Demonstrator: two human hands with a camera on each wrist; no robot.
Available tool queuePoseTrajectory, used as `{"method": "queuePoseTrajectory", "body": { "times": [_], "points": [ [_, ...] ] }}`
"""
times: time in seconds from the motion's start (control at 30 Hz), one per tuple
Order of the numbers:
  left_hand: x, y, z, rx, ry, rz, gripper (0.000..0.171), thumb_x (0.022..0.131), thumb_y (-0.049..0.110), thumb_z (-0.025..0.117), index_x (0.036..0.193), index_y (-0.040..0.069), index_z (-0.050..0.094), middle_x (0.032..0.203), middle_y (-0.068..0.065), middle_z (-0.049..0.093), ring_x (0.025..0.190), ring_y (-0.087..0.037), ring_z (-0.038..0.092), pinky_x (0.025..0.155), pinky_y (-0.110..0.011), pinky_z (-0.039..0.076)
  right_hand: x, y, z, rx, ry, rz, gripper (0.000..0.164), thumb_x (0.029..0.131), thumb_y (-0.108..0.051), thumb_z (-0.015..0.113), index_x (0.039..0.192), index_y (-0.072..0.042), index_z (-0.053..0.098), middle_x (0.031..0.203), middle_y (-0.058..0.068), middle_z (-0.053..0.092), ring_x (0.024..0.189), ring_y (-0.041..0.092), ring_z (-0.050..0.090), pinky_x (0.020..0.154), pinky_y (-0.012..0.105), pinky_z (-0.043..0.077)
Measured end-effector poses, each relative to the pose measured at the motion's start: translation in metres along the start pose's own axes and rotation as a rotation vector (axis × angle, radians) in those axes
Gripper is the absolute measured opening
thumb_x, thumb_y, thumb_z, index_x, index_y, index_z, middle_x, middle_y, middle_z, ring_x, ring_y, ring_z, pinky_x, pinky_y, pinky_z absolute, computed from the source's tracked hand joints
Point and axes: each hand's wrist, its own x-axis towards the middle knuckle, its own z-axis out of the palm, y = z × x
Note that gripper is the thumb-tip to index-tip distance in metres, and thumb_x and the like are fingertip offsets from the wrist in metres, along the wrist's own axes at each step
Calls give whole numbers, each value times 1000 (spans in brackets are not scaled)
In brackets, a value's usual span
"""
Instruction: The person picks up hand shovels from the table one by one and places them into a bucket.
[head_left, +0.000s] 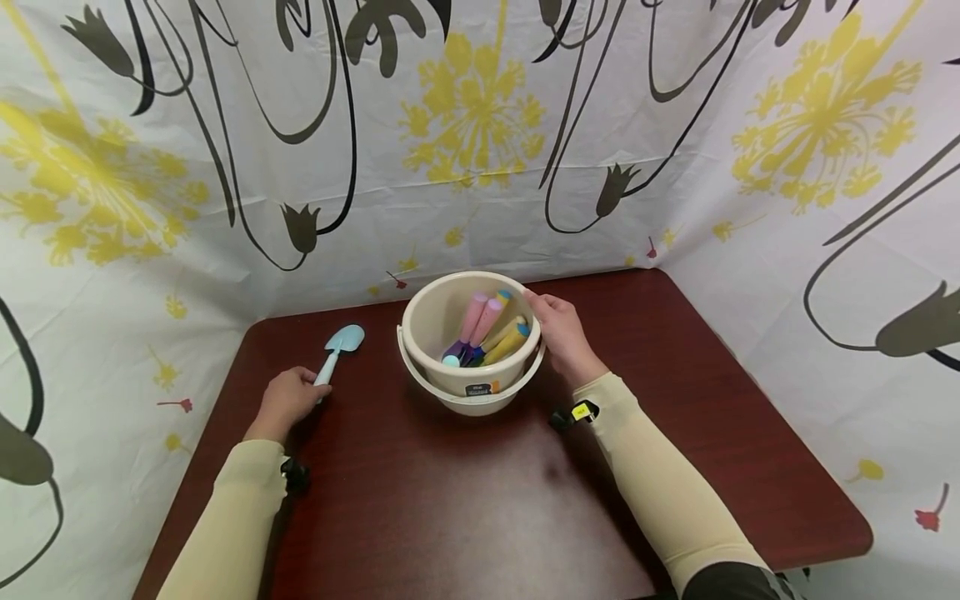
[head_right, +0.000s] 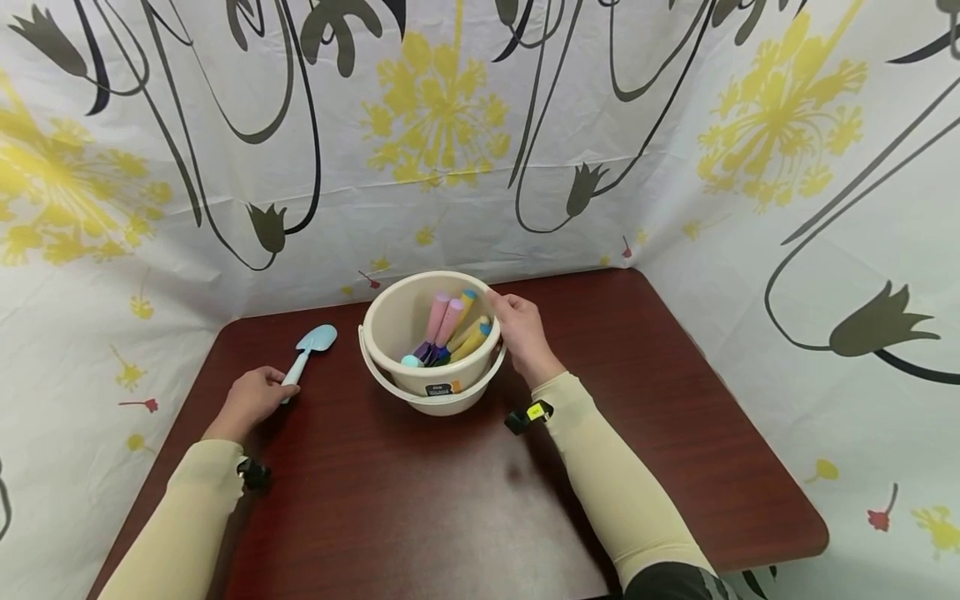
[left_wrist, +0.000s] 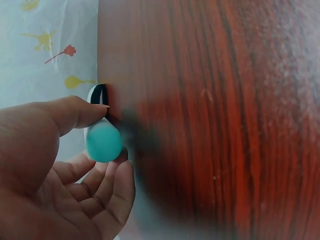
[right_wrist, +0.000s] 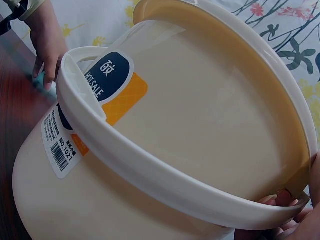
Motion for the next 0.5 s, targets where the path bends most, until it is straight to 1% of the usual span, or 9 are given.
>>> {"method": "queuePoseTrajectory", "body": {
  "times": [0.13,0.3,0.4,0.5],
  "points": [
    [-3,-1,-4,-32,46,-3,46,105,30,74,127,-9,66,113,-26,74,93,-35,69,80,-51,57,0,1,1,5,3,-2,44,108,-44,72,88,-5,68,72,0,66,57,9,62,50,24,51],
    [-7,-1,-10,-64,124,26,45,106,29,73,128,-9,67,115,-27,73,95,-37,69,82,-53,57,2,2,1,11,-4,1,45,107,-45,72,89,-5,68,73,0,66,57,9,61,50,24,50],
    [-9,-1,-12,-72,177,48,43,106,29,73,128,-8,69,113,-25,73,94,-36,69,81,-51,56,2,2,0,10,-8,4,45,107,-45,72,91,-3,68,73,0,66,56,9,61,49,24,50],
    [-10,-2,-14,-78,224,56,41,106,30,74,126,-6,71,110,-23,74,93,-35,68,79,-48,54,2,3,0,1,-6,1,46,108,-46,72,92,-3,67,73,0,65,56,9,61,50,24,50]
  ]
}}
